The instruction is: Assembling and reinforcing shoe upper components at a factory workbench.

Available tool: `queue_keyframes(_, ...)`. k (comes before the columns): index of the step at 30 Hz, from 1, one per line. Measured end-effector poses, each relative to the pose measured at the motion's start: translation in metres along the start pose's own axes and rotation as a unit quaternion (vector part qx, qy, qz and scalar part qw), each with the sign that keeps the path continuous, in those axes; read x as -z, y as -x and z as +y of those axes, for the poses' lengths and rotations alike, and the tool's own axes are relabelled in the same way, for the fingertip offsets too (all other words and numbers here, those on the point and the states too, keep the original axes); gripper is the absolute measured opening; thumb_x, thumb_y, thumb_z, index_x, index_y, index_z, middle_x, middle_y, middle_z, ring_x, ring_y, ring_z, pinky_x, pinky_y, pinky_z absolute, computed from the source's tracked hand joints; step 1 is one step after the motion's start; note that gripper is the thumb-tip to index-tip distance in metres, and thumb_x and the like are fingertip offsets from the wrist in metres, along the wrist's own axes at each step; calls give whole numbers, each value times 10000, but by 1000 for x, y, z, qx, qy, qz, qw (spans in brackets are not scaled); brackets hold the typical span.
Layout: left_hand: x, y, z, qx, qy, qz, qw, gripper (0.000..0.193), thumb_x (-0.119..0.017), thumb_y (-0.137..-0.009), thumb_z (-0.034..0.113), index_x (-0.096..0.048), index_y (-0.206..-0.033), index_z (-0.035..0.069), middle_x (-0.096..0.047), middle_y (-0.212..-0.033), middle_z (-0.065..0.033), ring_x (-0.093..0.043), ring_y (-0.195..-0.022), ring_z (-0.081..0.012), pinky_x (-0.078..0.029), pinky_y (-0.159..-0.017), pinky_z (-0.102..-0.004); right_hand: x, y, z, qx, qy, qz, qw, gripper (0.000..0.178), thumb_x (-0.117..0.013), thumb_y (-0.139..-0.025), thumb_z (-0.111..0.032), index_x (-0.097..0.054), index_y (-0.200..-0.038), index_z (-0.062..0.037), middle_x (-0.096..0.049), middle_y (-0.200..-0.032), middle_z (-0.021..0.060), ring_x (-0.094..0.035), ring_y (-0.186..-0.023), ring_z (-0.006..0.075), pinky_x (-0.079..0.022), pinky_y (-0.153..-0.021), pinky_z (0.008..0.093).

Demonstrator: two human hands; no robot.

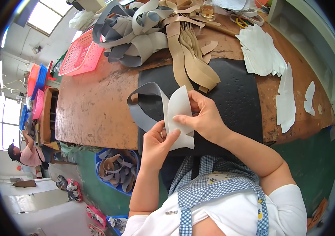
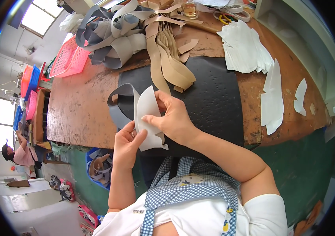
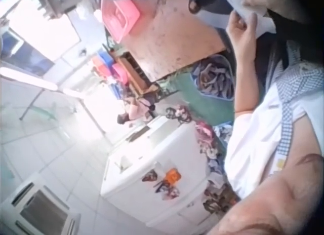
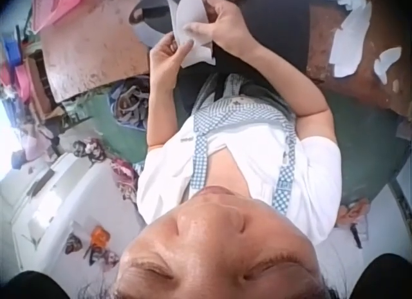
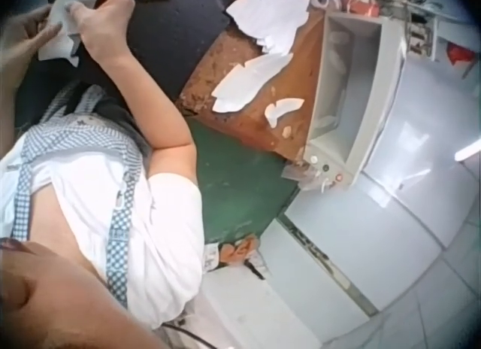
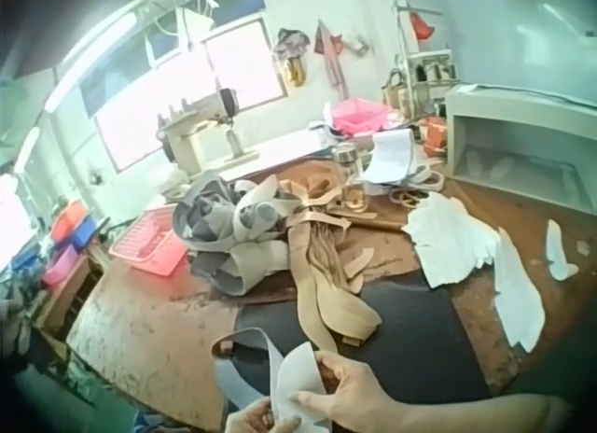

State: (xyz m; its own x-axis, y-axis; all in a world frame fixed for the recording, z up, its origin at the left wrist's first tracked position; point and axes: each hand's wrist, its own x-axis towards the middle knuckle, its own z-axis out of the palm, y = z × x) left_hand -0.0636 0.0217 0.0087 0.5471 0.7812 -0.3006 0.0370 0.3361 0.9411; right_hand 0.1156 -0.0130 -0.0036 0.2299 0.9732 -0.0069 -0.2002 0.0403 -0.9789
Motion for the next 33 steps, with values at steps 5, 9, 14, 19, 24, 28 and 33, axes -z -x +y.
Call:
queue_keyframes(5,2,5,-2,-7,6,-4,1000,420,-713,-887,71,-564,-1245,-91,-692,-1032,-84,-661,-874,-102,-521,-783,-222,3,-11,4,48,4,-12,999,389,-760,-789,-25,-581,-1134,-6,-705,-953,74,-647,-834,101,-530,-755,265)
queue_keyframes(9,6,7,0,3,7,-18,1000,423,-711,-895,96,-563,-1246,-90,-687,-1029,-85,-658,-895,-109,-533,-808,-247,8,-19,4,-18,-28,-42,999,420,-781,-783,-42,-581,-1151,-12,-696,-943,59,-650,-853,98,-529,-778,249)
queue_keyframes(14,12,4,1,3,22,-43,999,454,-716,-885,82,-542,-1262,-102,-678,-1070,-98,-657,-929,-116,-526,-838,-254,5,-23,3,-8,-14,-34,999,418,-780,-779,-47,-583,-1145,-13,-698,-904,62,-653,-825,96,-527,-756,244)
queue_keyframes(19,26,6,-4,18,86,-50,995,512,-709,-873,37,-490,-1312,-111,-655,-1149,-115,-651,-1016,-152,-510,-892,-270,-4,-24,3,23,66,-38,997,426,-792,-777,-72,-581,-1142,-10,-676,-812,44,-636,-733,93,-515,-697,240)
queue_keyframes(24,23,14,-6,-5,111,-50,993,579,-712,-857,3,-443,-1360,-98,-625,-1224,-133,-632,-1092,-176,-502,-940,-291,13,-32,21,64,140,80,985,401,-764,-847,-127,-548,-1154,12,-640,-755,51,-630,-683,123,-526,-620,253)
queue_keyframes(28,24,16,-7,-7,130,-53,990,606,-702,-856,-20,-417,-1387,-84,-614,-1246,-139,-628,-1110,-187,-502,-956,-307,10,-20,6,-208,-116,-21,971,588,-671,-932,-362,-426,-1260,61,-647,-890,125,-669,-743,181,-563,-643,287)
queue_keyframes(33,15,15,-12,0,85,-61,995,523,-692,-878,5,-472,-1347,-70,-637,-1196,-118,-635,-1053,-154,-509,-924,-297,-1,-19,20,-81,-137,-22,987,680,-800,-806,-134,-403,-1325,54,-683,-1029,119,-667,-917,179,-546,-808,305)
